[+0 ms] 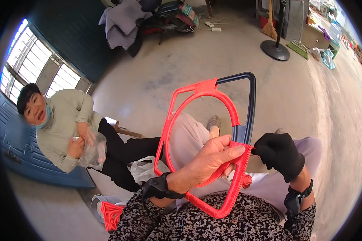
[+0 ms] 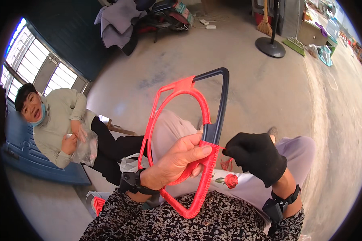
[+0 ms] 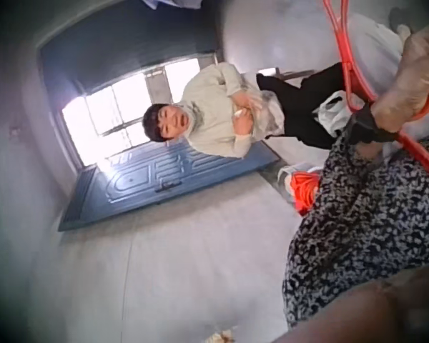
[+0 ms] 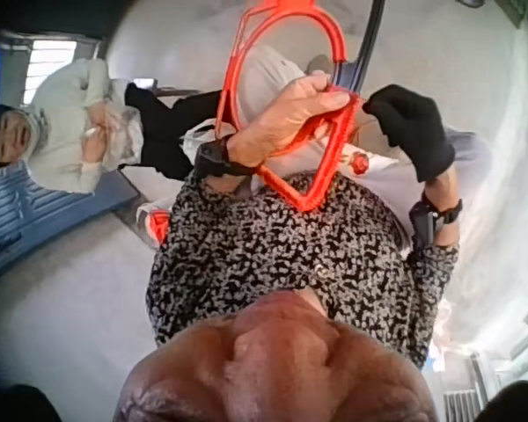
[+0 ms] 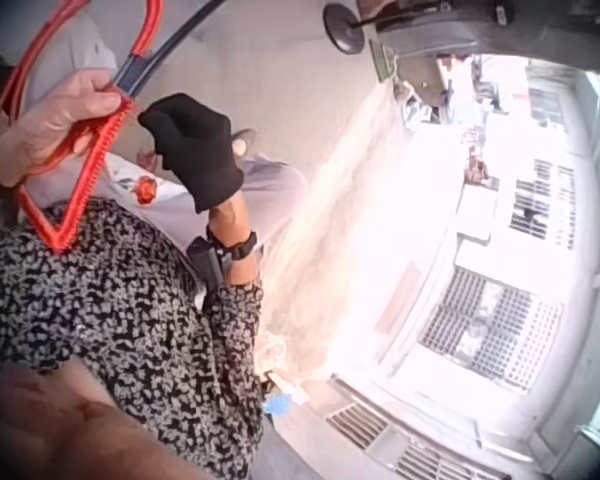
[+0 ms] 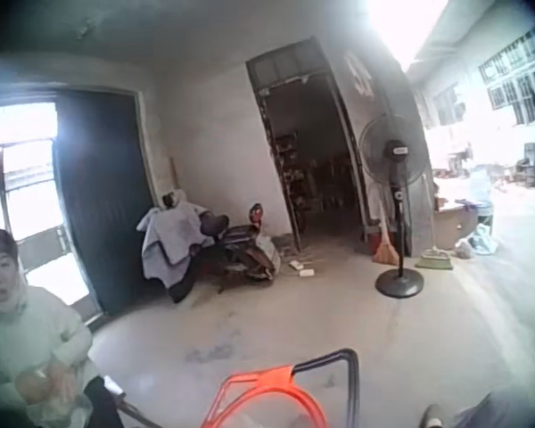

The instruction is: Wrapping a red plastic frame with red nylon string.

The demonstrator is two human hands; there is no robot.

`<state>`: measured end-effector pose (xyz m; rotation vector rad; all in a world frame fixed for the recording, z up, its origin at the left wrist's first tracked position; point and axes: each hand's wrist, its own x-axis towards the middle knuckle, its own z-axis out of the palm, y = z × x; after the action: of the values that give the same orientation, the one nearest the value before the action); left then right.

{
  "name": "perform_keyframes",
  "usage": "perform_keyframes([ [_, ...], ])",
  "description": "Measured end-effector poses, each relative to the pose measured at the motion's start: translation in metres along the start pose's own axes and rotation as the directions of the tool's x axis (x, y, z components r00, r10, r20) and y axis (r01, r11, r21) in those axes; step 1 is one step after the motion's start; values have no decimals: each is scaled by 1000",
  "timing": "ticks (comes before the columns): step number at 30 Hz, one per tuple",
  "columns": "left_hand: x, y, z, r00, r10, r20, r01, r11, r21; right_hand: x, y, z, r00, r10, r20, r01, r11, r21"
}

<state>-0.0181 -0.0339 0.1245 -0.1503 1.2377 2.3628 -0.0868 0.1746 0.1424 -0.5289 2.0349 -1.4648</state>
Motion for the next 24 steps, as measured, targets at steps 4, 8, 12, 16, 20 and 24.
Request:
perform_keyframes([
  [4, -25, 22, 6, 998, -1, -55, 2, 1000, 12, -1, 6, -2, 999, 51, 18, -52, 996, 79],
  [8, -52, 51, 4, 993, 115, -22, -115, 993, -8, -8, 16, -7, 997, 76, -13, -75, 995, 73],
  [12, -55, 60, -45, 932, 307, 190, -226, 906, -358, -8, 47, -20, 996, 59, -72, -52, 994, 94],
  [16, -97, 104, -37, 849, 527, 22, -461, 761, -456, 5, 46, -17, 997, 52, -62, -44, 993, 112],
  [20, -107, 130, -62, 772, 627, 105, -541, 735, -409, 0, 63, -29, 990, 62, -129, -48, 993, 109],
  [24, -123, 132, -68, 688, 722, 71, -643, 652, -401, 1, 85, -38, 981, 63, -183, -59, 998, 28],
])
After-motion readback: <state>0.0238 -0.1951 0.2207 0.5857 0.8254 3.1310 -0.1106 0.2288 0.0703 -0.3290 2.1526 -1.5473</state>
